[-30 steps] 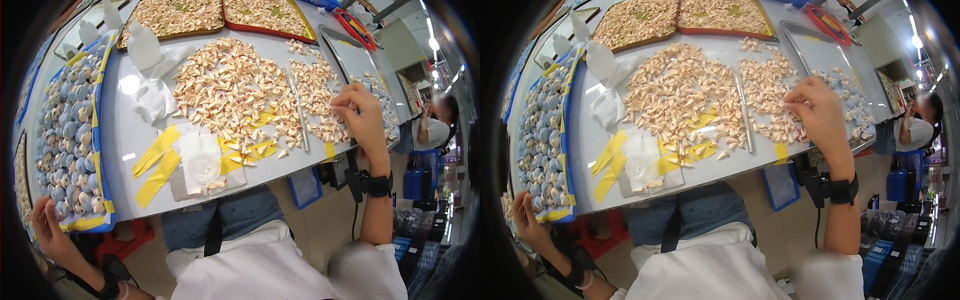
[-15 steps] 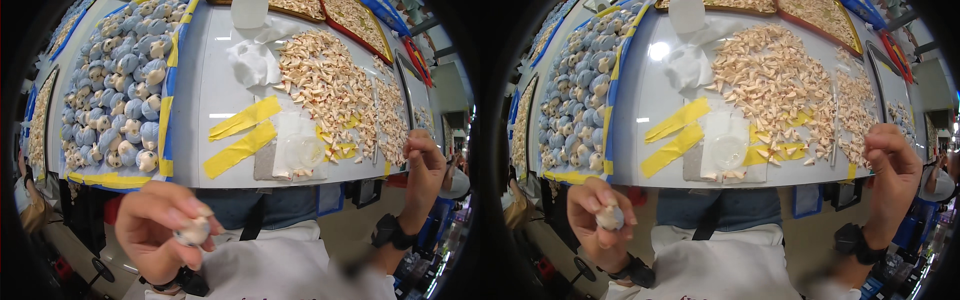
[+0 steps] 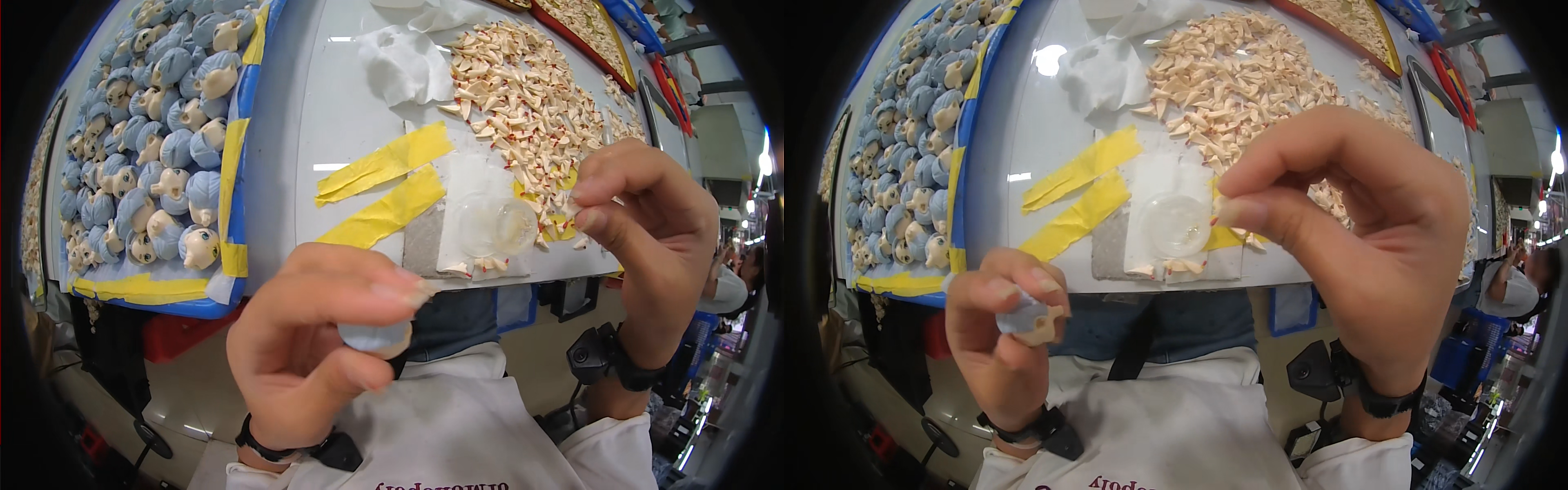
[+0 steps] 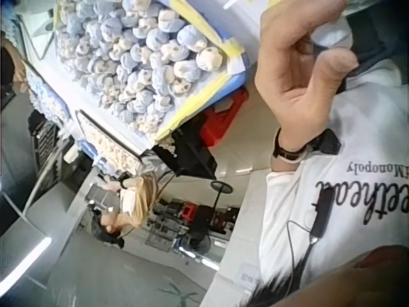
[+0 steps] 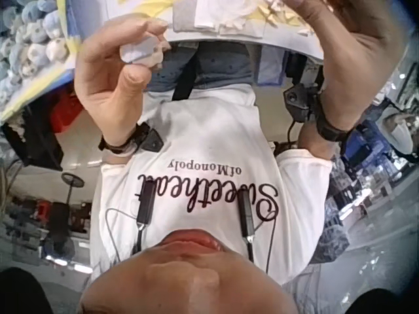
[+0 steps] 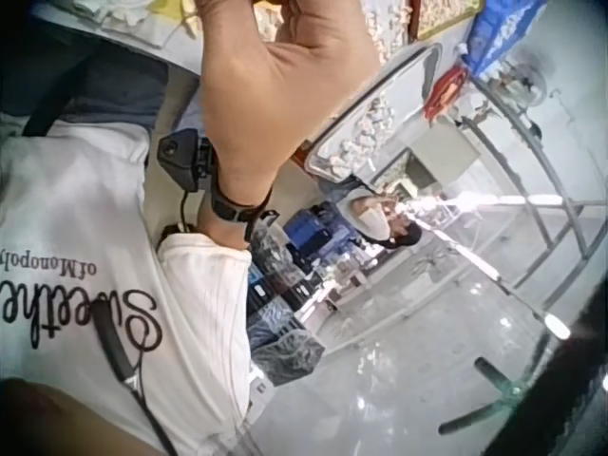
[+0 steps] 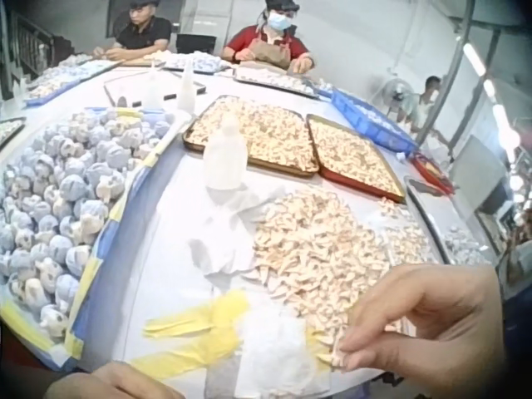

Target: The person assembles small doll heads by hand, picking up individual ear pieces from a tray and attaching them to the sides of the doll heads. The person handles the doll heads and ear pieces one at a time, placing the finished heads into a blue tray on the left.

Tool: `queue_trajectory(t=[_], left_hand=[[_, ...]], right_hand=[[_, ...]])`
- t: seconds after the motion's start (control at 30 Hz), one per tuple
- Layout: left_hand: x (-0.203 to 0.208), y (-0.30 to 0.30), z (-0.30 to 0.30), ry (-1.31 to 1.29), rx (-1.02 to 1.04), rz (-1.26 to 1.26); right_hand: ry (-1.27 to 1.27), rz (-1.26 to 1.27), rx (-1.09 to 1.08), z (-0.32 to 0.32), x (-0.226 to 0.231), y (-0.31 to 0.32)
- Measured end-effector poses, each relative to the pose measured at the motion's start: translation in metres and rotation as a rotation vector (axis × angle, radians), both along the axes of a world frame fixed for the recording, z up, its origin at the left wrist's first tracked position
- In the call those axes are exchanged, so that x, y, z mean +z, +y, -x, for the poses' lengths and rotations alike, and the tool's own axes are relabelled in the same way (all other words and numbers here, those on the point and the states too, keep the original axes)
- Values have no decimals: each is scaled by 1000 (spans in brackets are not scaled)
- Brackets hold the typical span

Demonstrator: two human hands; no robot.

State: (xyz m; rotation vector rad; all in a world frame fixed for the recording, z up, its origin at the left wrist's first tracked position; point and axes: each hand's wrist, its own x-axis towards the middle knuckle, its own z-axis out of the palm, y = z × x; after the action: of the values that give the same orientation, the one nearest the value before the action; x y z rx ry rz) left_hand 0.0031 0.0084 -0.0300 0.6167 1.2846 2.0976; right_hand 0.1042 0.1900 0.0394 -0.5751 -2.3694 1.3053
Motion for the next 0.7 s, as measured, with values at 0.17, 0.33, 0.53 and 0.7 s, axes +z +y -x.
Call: queue_trajectory(t=[0.17, 0.33, 0.53, 0.7], left_hand=[[-10, 5, 2, 139, -23, -107], [-9, 6, 1, 92, -64, -107], [-4, 7, -3, -48, -90, -90], [14, 4, -1, -250, -172, 83]], right_hand=[[-125, -156, 114, 10, 1, 1], [-173, -374, 148, 18, 3, -6], [-142, -530, 137, 25, 3, -17], [-59, -288, 86, 6, 10, -16]])
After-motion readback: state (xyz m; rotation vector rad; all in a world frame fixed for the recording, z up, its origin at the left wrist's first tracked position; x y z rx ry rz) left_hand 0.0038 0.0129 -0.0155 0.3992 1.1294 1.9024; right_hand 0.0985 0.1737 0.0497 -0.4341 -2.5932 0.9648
